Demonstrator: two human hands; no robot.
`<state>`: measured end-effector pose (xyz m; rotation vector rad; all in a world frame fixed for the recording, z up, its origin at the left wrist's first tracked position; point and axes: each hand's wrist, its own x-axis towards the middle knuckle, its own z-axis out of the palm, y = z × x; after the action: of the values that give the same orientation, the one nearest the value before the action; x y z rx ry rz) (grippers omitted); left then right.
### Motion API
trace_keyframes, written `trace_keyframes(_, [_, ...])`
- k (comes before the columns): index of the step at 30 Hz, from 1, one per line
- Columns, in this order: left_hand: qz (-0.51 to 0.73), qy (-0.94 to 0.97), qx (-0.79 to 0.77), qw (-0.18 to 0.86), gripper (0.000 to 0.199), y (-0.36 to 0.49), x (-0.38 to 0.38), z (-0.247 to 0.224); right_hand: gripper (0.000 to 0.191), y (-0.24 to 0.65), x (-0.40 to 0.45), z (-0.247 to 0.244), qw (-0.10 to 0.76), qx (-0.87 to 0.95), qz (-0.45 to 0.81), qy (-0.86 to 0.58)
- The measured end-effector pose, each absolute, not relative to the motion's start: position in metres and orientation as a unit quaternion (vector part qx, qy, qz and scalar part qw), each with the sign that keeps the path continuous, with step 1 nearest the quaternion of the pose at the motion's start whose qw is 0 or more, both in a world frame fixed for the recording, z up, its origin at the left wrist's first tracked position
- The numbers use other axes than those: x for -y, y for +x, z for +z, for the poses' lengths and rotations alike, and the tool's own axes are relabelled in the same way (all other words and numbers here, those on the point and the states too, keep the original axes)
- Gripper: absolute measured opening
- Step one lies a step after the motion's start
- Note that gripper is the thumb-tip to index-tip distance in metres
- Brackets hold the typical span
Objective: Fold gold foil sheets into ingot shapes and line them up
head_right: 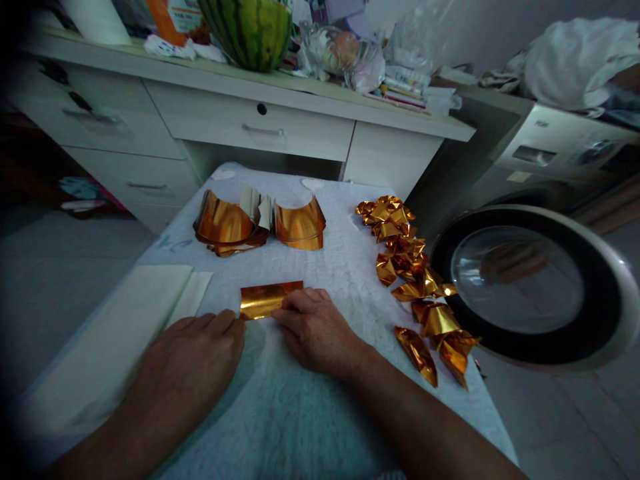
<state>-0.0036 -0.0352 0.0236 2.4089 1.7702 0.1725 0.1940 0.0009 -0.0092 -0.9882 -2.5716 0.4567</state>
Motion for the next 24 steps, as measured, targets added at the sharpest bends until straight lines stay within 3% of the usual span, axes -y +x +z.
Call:
trace_keyframes(3, [-0.039,0.818,-0.574,0.005,0.027,-0.007,0.028,0.022,0.028,0.194,-0.001,-0.010,0.178,0.906,0.160,-0.349])
trace_keyframes(8, [0.093,0.787,-0.607,-0.057,0.017,-0.007,0.017,0.015,0.028,0.195,-0.002,-0.014,0.204,0.905,0.159,-0.337])
trace_keyframes(12, [0.182,0.795,-0.578,-0.023,0.055,-0.005,0.011,0.003,0.025,0.197,-0.002,-0.018,0.245,0.901,0.162,-0.319])
trace_keyframes(19, [0.189,0.798,-0.571,0.036,0.048,-0.006,0.008,-0.005,0.022,0.199,-0.003,-0.015,0.365,0.829,0.170,-0.388])
trace_keyframes(22, [0.201,0.798,-0.564,0.062,0.047,-0.007,0.006,-0.004,0.042,0.200,-0.004,-0.015,0.404,0.767,0.152,-0.475])
trace_keyframes(24, [0.206,0.798,-0.560,0.085,0.045,-0.007,0.005,-0.004,0.058,0.202,-0.004,-0.016,0.376,0.765,0.170,-0.495])
